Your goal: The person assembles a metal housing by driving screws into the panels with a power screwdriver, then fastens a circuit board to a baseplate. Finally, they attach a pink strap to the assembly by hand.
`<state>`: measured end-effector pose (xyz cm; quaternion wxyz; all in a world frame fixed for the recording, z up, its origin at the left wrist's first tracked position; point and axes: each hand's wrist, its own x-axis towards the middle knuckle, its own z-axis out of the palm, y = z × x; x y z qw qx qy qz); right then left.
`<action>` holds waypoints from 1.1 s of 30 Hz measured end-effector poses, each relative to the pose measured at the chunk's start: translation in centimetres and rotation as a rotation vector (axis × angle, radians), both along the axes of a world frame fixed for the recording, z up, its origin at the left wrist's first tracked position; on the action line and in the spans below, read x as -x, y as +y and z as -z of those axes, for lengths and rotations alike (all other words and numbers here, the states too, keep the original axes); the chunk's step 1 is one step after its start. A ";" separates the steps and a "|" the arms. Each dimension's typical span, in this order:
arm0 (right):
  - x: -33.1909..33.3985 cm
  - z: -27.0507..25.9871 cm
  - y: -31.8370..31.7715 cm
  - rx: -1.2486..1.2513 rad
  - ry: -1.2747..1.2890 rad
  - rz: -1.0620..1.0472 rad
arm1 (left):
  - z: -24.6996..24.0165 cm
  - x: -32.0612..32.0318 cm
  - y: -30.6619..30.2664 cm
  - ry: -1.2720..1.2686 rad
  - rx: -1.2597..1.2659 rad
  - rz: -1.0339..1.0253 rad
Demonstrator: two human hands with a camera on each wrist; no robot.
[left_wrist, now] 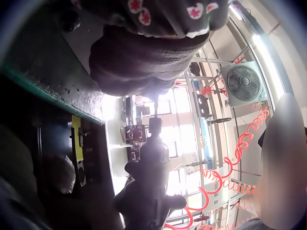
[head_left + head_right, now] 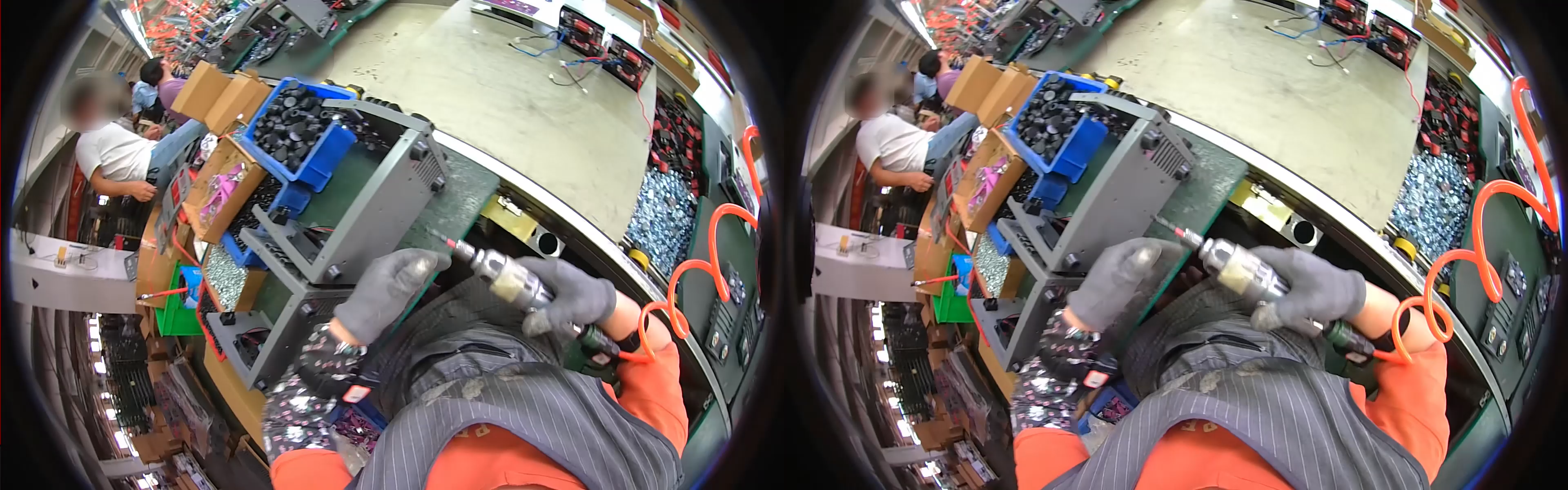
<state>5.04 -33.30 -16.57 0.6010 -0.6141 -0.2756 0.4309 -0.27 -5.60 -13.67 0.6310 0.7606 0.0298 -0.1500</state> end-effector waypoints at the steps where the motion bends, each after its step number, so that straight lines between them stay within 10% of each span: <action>1: -0.6 0.7 -0.2 -0.023 -0.049 0.037 | -0.4 -0.4 0.4 -0.235 -0.198 0.115; 9: -6.3 -0.8 -0.1 0.244 -0.087 0.163 | -8.1 -5.9 1.9 -0.450 -0.918 -0.026; 12: -7.0 -0.3 0.5 0.197 -0.196 0.174 | -7.1 -7.6 2.0 -0.169 -1.351 0.172; 29: -7.8 -0.5 1.3 0.281 -0.042 0.141 | -4.1 -8.5 4.1 -0.200 -0.995 0.198; 33: -8.3 -0.1 1.2 0.269 -0.382 0.103 | -4.3 -8.7 4.1 -0.173 -0.956 0.226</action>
